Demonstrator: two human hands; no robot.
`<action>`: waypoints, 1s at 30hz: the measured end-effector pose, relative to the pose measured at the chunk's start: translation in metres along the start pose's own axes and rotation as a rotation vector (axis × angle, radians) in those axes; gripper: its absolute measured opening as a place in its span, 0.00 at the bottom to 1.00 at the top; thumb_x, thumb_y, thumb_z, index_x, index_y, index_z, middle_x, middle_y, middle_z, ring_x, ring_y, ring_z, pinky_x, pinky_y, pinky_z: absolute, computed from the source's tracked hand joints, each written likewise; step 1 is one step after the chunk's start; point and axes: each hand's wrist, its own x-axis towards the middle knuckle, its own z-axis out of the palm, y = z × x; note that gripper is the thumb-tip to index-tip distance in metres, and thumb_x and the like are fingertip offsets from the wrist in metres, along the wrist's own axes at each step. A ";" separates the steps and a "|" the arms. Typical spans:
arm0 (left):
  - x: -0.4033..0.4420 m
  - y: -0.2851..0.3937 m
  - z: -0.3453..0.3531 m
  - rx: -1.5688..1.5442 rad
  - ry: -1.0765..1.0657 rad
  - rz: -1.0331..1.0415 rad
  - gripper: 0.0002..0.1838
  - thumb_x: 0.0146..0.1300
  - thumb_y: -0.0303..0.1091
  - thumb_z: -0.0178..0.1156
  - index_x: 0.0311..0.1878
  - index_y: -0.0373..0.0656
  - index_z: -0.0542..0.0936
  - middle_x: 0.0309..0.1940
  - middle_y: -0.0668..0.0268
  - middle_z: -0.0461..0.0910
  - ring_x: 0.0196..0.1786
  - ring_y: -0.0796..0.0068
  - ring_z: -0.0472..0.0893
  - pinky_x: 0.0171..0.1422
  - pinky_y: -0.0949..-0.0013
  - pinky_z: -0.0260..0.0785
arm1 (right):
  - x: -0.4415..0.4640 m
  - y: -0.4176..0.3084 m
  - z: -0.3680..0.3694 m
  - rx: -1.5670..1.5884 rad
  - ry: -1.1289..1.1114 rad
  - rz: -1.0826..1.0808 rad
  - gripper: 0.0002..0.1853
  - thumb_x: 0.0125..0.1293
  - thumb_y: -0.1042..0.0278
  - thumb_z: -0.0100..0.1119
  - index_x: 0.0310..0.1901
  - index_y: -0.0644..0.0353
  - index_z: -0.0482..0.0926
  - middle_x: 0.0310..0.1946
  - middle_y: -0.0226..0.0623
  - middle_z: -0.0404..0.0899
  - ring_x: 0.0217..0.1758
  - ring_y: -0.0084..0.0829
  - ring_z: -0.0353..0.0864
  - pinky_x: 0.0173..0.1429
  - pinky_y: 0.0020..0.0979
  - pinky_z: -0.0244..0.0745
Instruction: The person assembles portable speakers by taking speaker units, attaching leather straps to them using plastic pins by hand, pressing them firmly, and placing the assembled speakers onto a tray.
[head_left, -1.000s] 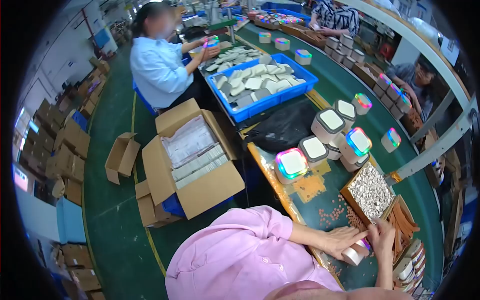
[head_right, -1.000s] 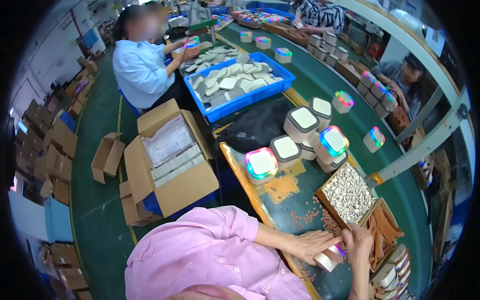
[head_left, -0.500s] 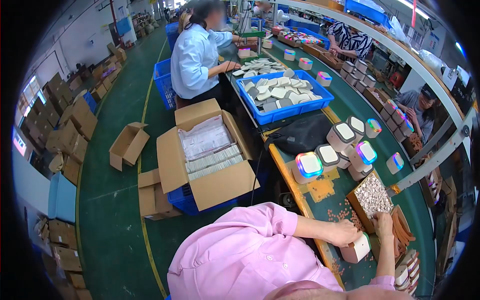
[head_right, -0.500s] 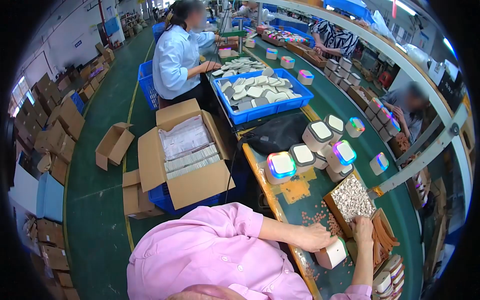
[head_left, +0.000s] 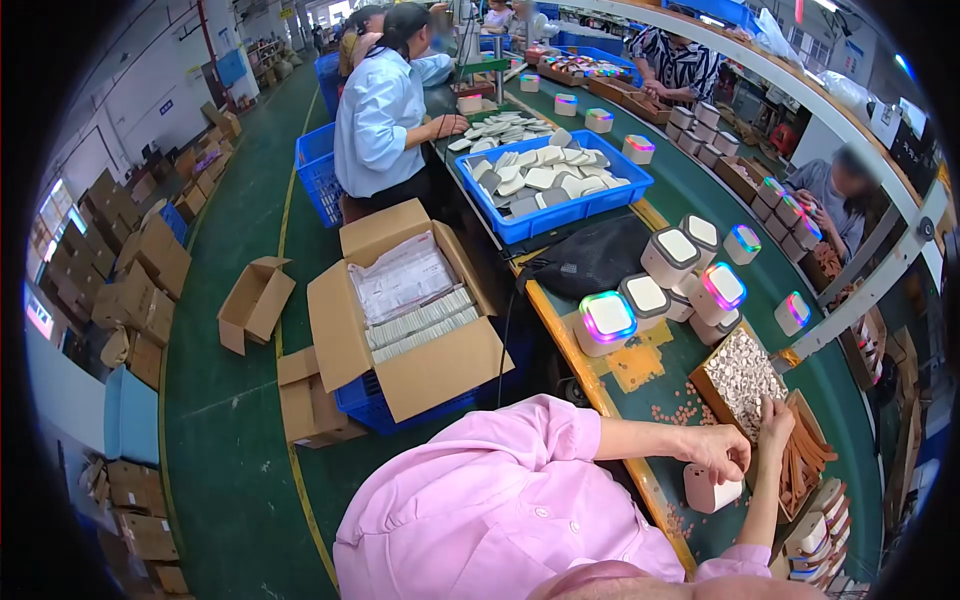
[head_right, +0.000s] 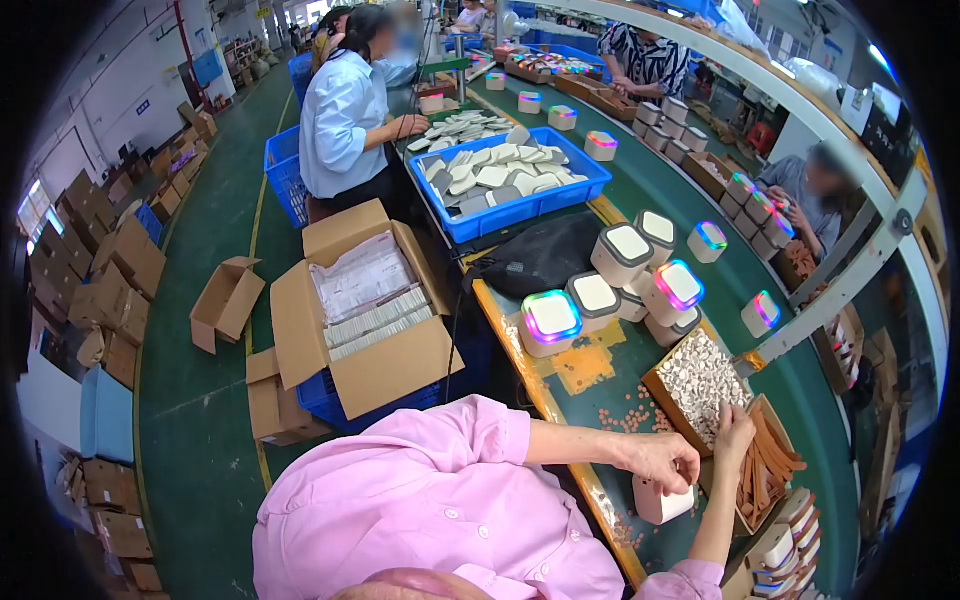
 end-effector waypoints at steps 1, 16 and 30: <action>0.000 0.003 0.001 -0.021 0.013 -0.027 0.12 0.57 0.32 0.64 0.41 0.35 0.79 0.29 0.64 0.81 0.26 0.76 0.81 0.27 0.73 0.73 | 0.001 -0.003 -0.003 0.242 -0.060 0.183 0.14 0.71 0.62 0.58 0.31 0.64 0.80 0.17 0.40 0.75 0.18 0.37 0.72 0.25 0.35 0.68; 0.027 -0.022 -0.001 -0.021 0.349 0.145 0.06 0.65 0.29 0.57 0.40 0.36 0.79 0.24 0.66 0.80 0.21 0.81 0.79 0.23 0.76 0.71 | -0.059 -0.073 -0.077 1.018 -0.016 0.467 0.07 0.67 0.78 0.59 0.45 0.67 0.79 0.38 0.37 0.82 0.35 0.23 0.81 0.35 0.20 0.77; 0.023 -0.016 0.014 0.043 0.351 0.164 0.05 0.63 0.23 0.54 0.37 0.33 0.79 0.22 0.64 0.80 0.23 0.78 0.81 0.26 0.72 0.75 | -0.113 -0.115 -0.068 0.861 0.120 0.257 0.01 0.64 0.79 0.62 0.37 0.66 0.80 0.40 0.28 0.70 0.42 0.21 0.73 0.47 0.23 0.73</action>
